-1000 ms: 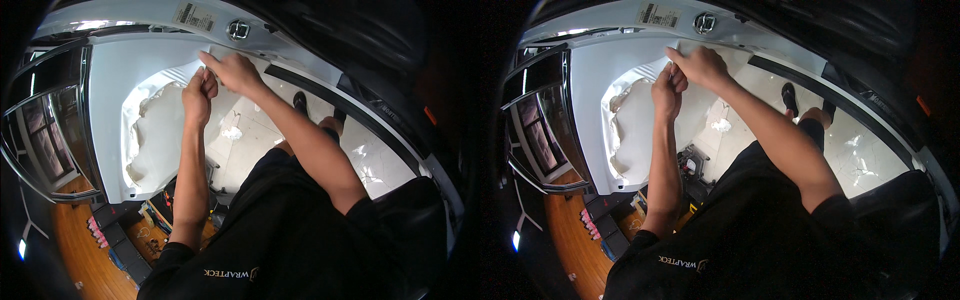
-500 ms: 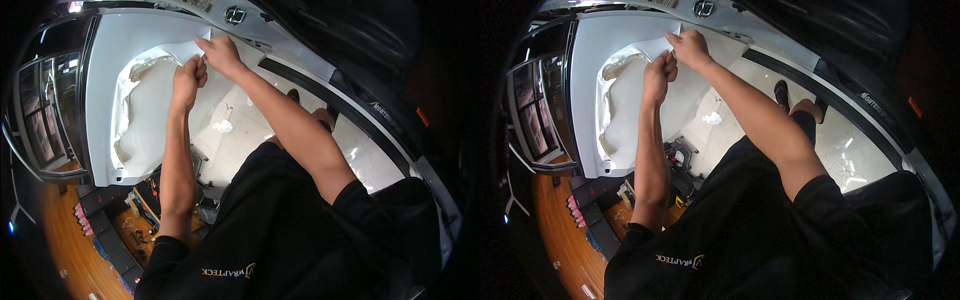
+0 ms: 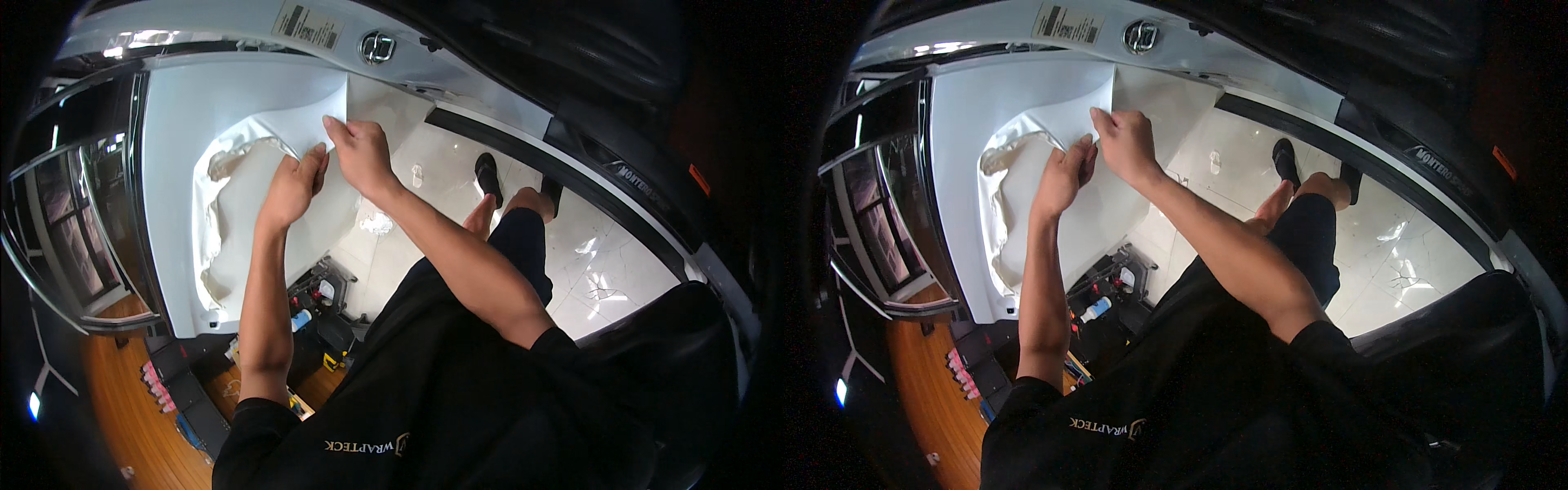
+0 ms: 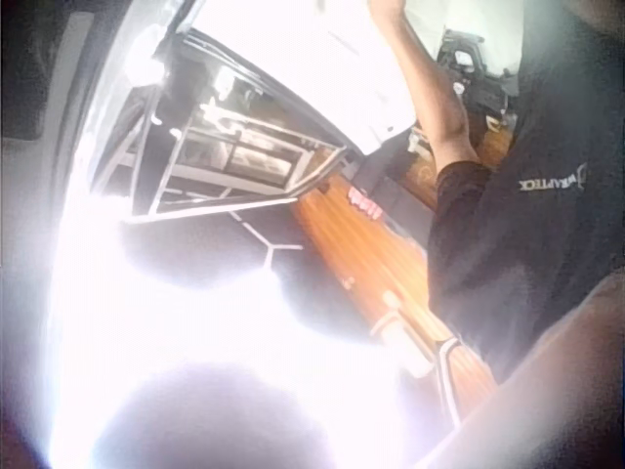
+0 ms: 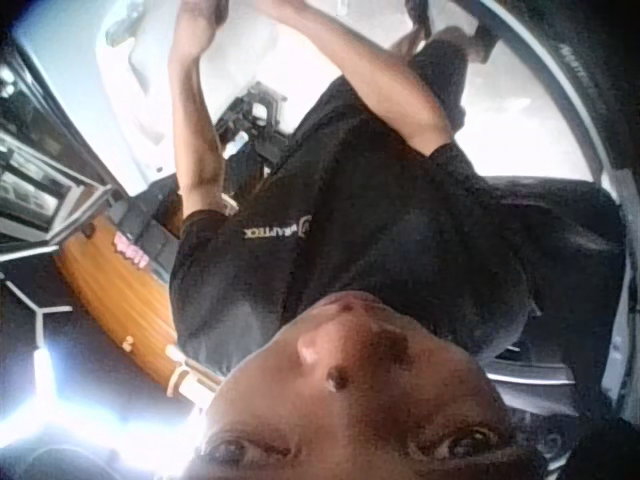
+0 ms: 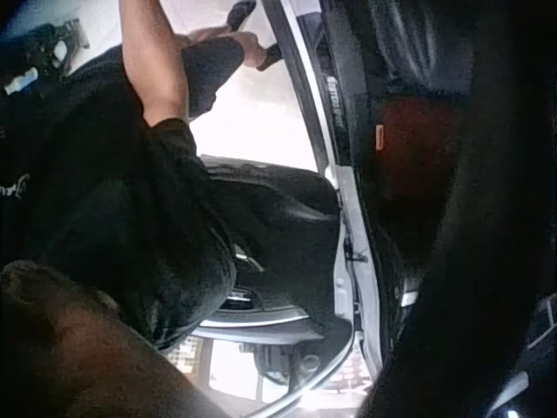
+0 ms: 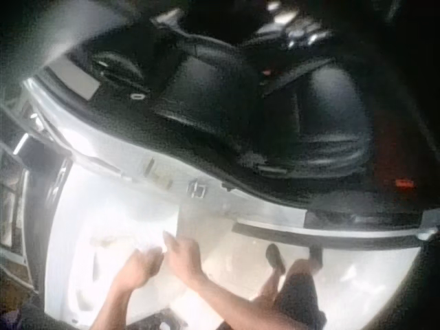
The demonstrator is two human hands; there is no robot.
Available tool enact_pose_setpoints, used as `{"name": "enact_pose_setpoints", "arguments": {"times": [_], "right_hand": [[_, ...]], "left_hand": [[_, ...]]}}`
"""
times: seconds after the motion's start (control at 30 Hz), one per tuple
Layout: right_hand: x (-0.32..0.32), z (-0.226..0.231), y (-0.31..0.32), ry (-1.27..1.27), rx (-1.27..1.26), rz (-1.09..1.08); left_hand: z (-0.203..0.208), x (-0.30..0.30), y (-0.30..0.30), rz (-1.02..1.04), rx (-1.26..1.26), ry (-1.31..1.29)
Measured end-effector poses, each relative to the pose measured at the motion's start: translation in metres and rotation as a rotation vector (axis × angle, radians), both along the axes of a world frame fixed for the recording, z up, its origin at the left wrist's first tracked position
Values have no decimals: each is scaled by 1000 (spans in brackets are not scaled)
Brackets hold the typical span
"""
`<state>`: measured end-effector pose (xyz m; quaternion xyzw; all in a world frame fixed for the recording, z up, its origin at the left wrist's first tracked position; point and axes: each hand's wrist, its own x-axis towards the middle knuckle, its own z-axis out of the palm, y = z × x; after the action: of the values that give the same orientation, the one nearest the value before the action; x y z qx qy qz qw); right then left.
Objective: The person applies a white vinyl wrap to the exterior of a car door, smoothing it by hand and using a squeegee to remove air bubbles. They then use a utility knife to trim excess material around the door handle and edges.
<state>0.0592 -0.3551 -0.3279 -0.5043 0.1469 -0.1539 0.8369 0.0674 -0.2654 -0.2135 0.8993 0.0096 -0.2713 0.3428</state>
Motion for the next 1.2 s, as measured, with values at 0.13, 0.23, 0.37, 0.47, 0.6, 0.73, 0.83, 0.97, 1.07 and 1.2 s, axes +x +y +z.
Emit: {"name": "enact_pose_setpoints", "arguments": {"times": [0.13, 0.23, 0.37, 0.47, 0.6, 0.73, 0.83, 0.97, 1.07, 1.2], "right_hand": [[-1, 2, -6, 88, -27, 40], [-2, 2, -5, 123, -77, 32], [3, -5, 5, 73, -90, -50], [26, -38, 7, -101, -20, -12], [25, -19, -53, 66, 346, 764], [12, 1, -57, 189, 363, 648], [-46, 8, -80, 73, 658, 714], [-21, -32, -85, 290, 213, 464], [38, -8, -81, 268, -49, 497], [56, -11, -58, 220, -51, 439]], "left_hand": [[-33, 14, 12, 81, -230, -72], [-49, 18, -10, 301, -719, 115], [-69, 39, -45, 523, -787, 102], [-73, 49, -49, 537, -597, 49], [-53, 43, -45, 467, -479, 77], [-50, 49, -46, 534, -549, 188], [-66, 48, -30, 496, -688, 161], [-67, 36, -37, 364, -509, -2], [-76, 41, -27, 327, -622, 28], [-64, 31, -43, 363, -520, -38]]}}
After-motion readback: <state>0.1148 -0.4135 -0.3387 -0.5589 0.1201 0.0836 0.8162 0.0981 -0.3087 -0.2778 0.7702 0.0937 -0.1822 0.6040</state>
